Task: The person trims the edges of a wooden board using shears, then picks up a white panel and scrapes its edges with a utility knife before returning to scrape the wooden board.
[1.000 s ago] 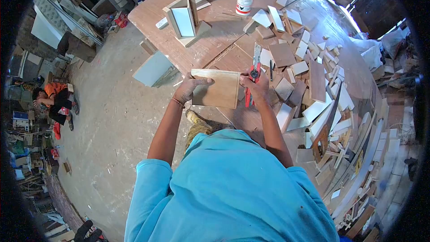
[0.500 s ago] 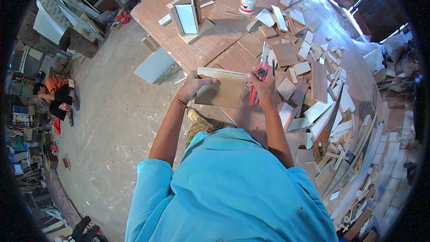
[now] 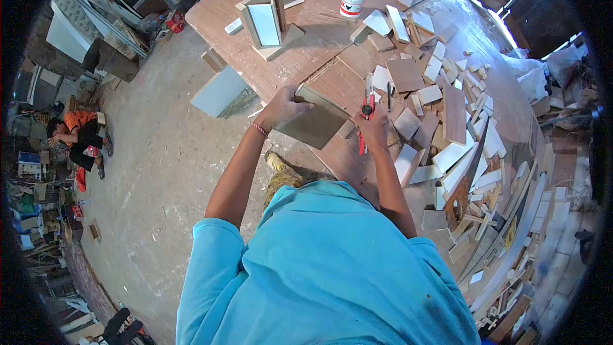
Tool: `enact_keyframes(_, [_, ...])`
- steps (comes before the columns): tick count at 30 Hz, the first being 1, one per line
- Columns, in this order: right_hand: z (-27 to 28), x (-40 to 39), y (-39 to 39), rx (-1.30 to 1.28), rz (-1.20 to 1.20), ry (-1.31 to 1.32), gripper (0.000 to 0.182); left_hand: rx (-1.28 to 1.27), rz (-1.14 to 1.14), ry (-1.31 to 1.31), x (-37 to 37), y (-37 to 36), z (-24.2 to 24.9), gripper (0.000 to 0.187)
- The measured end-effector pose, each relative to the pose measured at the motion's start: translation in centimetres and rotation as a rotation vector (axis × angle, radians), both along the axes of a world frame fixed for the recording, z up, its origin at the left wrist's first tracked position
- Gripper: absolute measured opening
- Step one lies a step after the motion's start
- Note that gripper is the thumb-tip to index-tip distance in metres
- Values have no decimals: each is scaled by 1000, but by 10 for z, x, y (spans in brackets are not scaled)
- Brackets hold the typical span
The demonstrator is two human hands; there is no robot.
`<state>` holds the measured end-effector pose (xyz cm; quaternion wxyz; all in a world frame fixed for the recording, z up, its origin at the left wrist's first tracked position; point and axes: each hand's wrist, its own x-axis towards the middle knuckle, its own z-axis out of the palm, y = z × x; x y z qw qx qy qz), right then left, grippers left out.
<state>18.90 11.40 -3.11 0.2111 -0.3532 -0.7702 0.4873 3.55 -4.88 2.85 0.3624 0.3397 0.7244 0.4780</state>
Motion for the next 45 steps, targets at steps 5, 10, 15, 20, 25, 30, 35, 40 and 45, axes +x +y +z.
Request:
enact_keyframes(5, [10, 2, -5, 234, -29, -107, 22, 44, -103, 170, 2, 18, 4, 28])
enact_keyframes(10, [-44, -1, 6, 74, -22, -93, 26, 28, -215, 444, 10, 38, 0, 31])
enact_keyframes(15, [-10, 4, 2, -9, -23, -270, 29, -128, -355, 772, 5, 60, -18, 25])
enact_keyframes(20, [-34, 10, 5, 91, -18, -302, 35, -163, -369, 836, 2, 78, -32, 20])
enact_keyframes(25, [-50, 21, -6, 159, 150, -300, 37, -200, -381, 880, 4, 88, -42, 17])
enact_keyframes(30, [-32, 22, -23, 119, 194, -336, 34, -257, -409, 893, -2, 95, -50, 14])
enact_keyframes(35, [-3, 16, -27, 27, 163, -467, 33, -221, -391, 899, -7, 95, -55, 14])
enact_keyframes(40, [2, 12, -30, 89, 149, -420, 33, -302, -388, 852, -3, 94, -48, 14])
enact_keyframes(45, [-3, 8, -32, 79, 153, -467, 32, -221, -350, 923, -1, 94, -54, 14])
